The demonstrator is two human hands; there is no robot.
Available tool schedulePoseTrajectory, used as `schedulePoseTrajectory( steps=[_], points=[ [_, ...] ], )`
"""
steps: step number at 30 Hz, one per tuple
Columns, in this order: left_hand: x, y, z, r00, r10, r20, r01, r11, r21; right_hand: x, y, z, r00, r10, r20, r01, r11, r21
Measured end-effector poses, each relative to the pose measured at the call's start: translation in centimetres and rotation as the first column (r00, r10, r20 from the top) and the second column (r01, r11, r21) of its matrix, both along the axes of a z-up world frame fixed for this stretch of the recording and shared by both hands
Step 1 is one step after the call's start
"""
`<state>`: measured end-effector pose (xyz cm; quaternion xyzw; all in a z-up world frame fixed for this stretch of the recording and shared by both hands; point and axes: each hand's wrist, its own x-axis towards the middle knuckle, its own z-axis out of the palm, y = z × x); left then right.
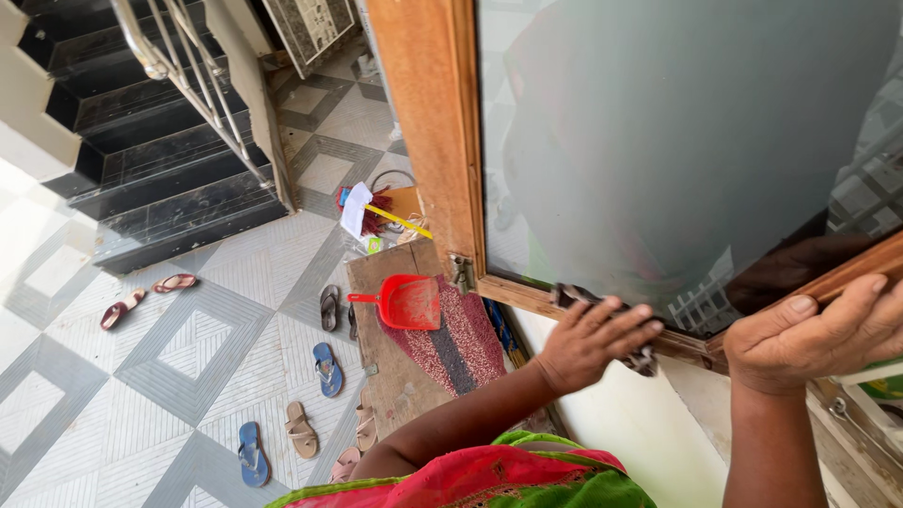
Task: The person wipes a large glass pane set in a wooden door frame using a patterned cloth. They repeatedly rub the surface with both hands, moving the cloth across the glass in various directions while standing in a tiled entryway.
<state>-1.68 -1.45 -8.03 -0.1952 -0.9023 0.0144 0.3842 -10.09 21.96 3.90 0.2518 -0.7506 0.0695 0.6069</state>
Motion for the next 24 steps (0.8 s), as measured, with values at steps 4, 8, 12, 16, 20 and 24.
schedulePoseTrajectory(
  steps=[4,8,12,16,20,24],
  points=[
    [0.8,-6.4,-2.7,0.993,0.088,0.076,-0.097,0.988,0.118,0.3,-0.3,-0.4,1.0,-0.03,-0.008,0.03,0.999,-0.013],
    [1.3,-11.4,-4.2,0.98,0.2,0.006,-0.193,0.938,0.288,0.1,-0.8,-0.6,1.0,0.007,0.007,-0.007,0.999,-0.045],
    [1.4,-10.7,-5.1,0.962,0.245,0.122,-0.273,0.891,0.363,0.3,-0.7,-0.7,1.0,0.007,0.014,-0.006,0.998,-0.057],
    [-0.3,-6.1,-5.3,0.917,0.286,0.276,-0.35,0.911,0.219,0.1,-0.6,-0.7,0.999,-0.044,0.008,0.044,0.998,-0.055],
    [-0.7,-0.6,-5.0,0.968,-0.173,0.182,0.121,0.957,0.264,-0.4,-0.3,-0.9,0.997,-0.075,-0.013,0.074,0.996,-0.042],
    [-1.2,4.0,-4.2,0.96,-0.228,0.16,0.223,0.974,0.049,-0.8,0.0,-1.7,0.993,-0.111,-0.044,0.111,0.994,-0.01]
  ],
)
